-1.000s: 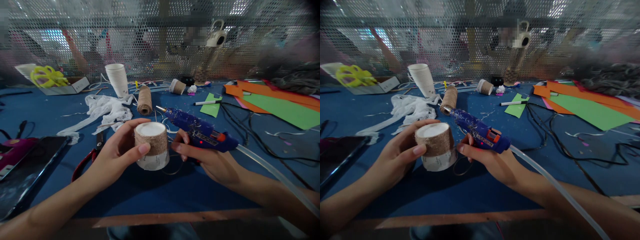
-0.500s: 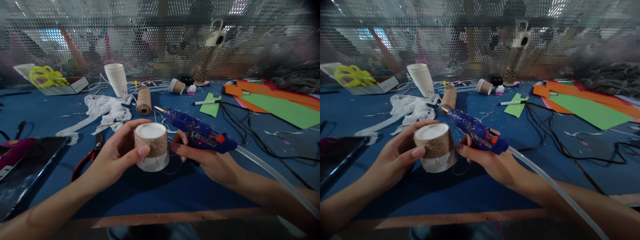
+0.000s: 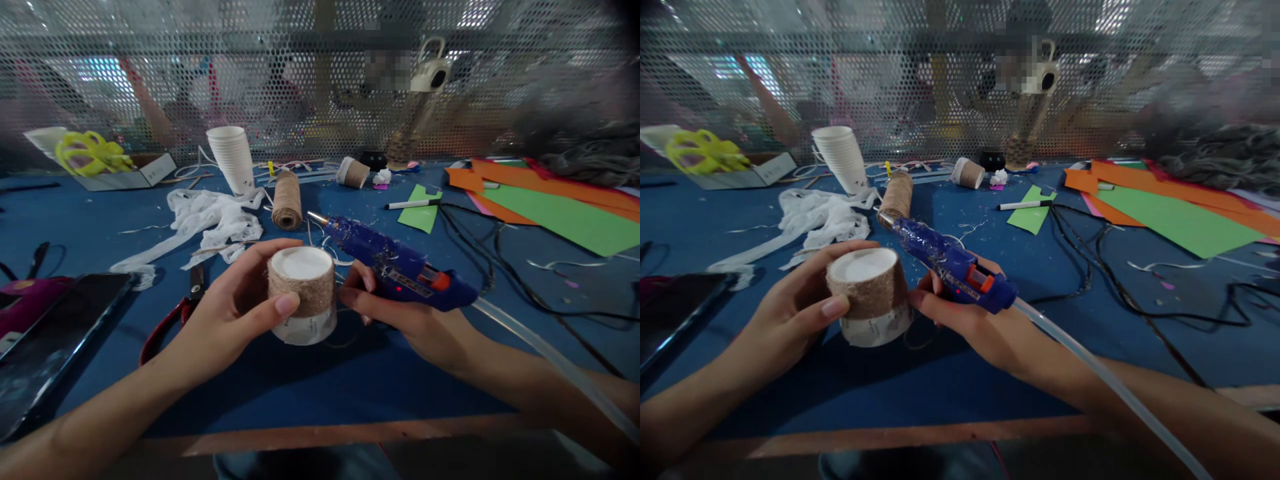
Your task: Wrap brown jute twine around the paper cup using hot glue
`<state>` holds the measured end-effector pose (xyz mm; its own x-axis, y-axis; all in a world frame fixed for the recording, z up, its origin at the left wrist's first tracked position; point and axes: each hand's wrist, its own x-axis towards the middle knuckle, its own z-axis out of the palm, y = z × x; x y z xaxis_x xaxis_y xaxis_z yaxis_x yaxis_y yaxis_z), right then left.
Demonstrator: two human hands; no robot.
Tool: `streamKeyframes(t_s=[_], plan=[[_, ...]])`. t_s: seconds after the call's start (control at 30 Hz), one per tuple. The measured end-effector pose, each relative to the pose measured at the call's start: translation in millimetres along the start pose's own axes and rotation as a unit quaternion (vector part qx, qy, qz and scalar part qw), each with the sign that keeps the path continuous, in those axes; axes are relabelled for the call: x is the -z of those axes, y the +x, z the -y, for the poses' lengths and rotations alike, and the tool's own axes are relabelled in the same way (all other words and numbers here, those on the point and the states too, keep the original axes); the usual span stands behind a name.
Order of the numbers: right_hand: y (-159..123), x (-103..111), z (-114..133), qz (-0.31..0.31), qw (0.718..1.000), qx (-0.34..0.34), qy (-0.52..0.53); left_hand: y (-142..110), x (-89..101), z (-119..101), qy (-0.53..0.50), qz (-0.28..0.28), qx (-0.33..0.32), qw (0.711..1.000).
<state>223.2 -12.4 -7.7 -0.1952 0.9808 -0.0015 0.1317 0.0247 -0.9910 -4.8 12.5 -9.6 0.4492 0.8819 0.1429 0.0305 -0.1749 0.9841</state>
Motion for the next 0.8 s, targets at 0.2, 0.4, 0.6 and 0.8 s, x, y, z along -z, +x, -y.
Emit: streamKeyframes(t_s=[0.2, 0.4, 0.6, 0.8], plan=[[-2.4, -2.5, 2.4, -0.032, 0.999, 0.010, -0.022, -1.9, 0.5, -0.8, 0.002, 0.008, 0.003, 1.000], [-0.3, -5.7, 1.5, -0.042, 0.999, 0.019, -0.014, -2.4, -0.5, 5.2, -0.095, 0.008, 0.053, 0.994], [-0.5, -9.5, -0.8, -0.061, 0.998, 0.032, 0.001, 2.3, -4.3, -2.9, -0.098, 0.004, 0.126, 0.987], [-3.0, -11.9, -1.3, -0.085, 0.996, 0.035, -0.014, 4.3, -5.4, -2.8, -0.083, 0.033, 0.140, 0.986]])
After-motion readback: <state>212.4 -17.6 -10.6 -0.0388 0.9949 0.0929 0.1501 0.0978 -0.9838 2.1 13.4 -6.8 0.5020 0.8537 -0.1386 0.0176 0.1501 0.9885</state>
